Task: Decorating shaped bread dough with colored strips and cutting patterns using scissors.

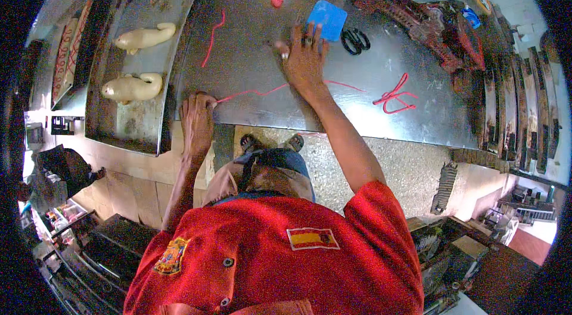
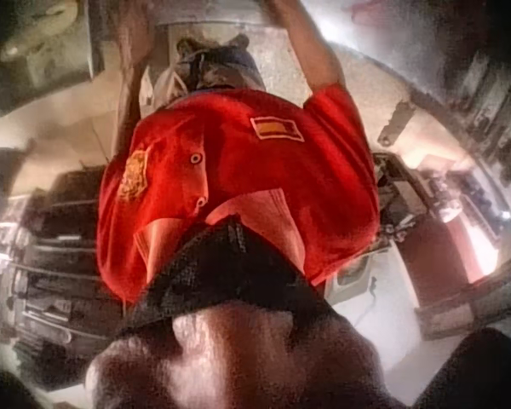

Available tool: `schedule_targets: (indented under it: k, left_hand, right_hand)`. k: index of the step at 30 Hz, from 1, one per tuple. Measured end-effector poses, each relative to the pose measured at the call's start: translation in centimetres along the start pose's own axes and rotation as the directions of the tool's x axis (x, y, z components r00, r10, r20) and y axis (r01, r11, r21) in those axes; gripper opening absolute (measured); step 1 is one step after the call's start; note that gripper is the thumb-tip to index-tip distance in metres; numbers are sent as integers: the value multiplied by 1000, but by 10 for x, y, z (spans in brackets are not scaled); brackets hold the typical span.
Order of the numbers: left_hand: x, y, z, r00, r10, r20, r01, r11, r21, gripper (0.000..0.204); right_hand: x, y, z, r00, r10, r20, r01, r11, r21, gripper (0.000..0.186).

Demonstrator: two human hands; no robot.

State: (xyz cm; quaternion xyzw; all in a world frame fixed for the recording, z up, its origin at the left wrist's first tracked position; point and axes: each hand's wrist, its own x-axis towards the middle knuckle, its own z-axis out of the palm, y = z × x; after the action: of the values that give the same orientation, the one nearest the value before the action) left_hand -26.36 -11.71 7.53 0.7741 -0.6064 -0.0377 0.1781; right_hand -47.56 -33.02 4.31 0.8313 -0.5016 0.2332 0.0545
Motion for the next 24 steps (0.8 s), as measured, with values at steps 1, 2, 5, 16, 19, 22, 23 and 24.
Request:
schedule_targets:
  k: [1, 2, 5, 16, 19, 22, 23, 24]
  left_hand:
    - [-4, 0, -2, 997, -69, -22, 61, 964, -258, 17]
    - [-7, 2, -7, 990, -136, -24, 106, 859, -501, 13]
    - [-16, 6, -30, 958, -279, -62, 153, 682, -715, 8]
    - [-26, -6, -40, 954, -270, 127, 233, 412, -881, 19]
    - [-26, -2, -52, 941, -300, 154, 283, 454, -845, 22]
    - [-27, -8, -57, 953, -274, 131, 250, 463, -850, 26]
    - [-26, -9, -59, 948, -291, 128, 256, 460, -850, 26]
    - [-25, -10, -59, 943, -308, 125, 268, 484, -833, 25]
  right_hand:
    - [-21, 2, -2, 999, -39, 23, 38, 999, 20, 64]
    - [-30, 2, -7, 996, -75, 43, 73, 997, 38, 64]
    - [-33, 7, -15, 993, -48, 110, 52, 998, -38, 68]
    - [-49, -42, -22, 987, -82, 142, 61, 988, 144, 69]
    - [-12, -51, 5, 983, -128, 133, 111, 986, 127, 72]
    - [-7, -51, 14, 992, -23, 125, 9, 994, 109, 71]
    - [-21, -53, 7, 986, -94, 139, 69, 982, 175, 71]
    - [-32, -54, 1, 974, -169, 149, 130, 962, 242, 72]
